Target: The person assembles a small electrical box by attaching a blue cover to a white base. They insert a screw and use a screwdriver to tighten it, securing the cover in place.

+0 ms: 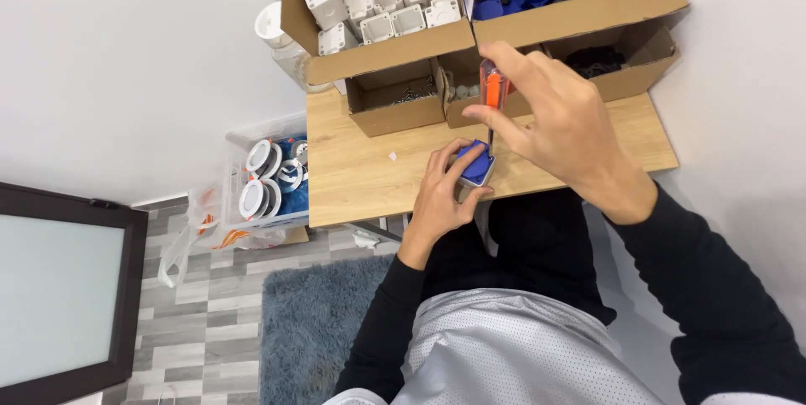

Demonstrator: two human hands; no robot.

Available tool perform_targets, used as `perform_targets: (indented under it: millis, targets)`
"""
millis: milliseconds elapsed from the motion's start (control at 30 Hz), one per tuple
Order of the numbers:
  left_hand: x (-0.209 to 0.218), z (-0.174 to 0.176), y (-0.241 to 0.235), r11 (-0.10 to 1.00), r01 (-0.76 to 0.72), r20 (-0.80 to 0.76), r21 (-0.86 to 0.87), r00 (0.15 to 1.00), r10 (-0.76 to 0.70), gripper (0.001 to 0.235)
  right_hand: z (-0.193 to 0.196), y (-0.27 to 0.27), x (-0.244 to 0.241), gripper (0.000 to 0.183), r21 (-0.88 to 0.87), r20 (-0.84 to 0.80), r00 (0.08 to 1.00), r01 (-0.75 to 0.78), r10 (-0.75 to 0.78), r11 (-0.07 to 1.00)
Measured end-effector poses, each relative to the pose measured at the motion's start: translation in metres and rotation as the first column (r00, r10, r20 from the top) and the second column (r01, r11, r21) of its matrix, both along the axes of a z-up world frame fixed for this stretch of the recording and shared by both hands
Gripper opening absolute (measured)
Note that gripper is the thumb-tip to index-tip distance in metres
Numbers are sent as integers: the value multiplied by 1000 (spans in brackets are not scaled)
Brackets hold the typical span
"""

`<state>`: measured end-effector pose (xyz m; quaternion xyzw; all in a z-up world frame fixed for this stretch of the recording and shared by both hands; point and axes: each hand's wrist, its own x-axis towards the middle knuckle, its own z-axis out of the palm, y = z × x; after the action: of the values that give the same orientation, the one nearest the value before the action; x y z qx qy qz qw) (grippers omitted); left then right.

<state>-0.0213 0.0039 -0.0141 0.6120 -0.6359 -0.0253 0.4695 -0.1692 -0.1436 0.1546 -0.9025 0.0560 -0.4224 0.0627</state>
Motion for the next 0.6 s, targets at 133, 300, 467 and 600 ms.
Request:
perform_targets:
  millis: [133,300,467,600]
  targets:
    - [-1,2,-2,1000,-13,-19,2,1000,13,60,-1,-2,-8,56,113,-24,1000,-16,18,993]
    - [-5,0,-1,1000,-24,-20,-13,1000,23,58,0,-5,-32,62,210,114,992,-68,45,975]
    - [-5,0,-2,999,-50,-41,-10,998,50,58,11,1,-43,65,328,251,952,-256,177,909]
    - [-5,-9,-3,995,-82,-84,-53,993,77,59,-1,-1,-46,58,391,355,906,-368,230,844]
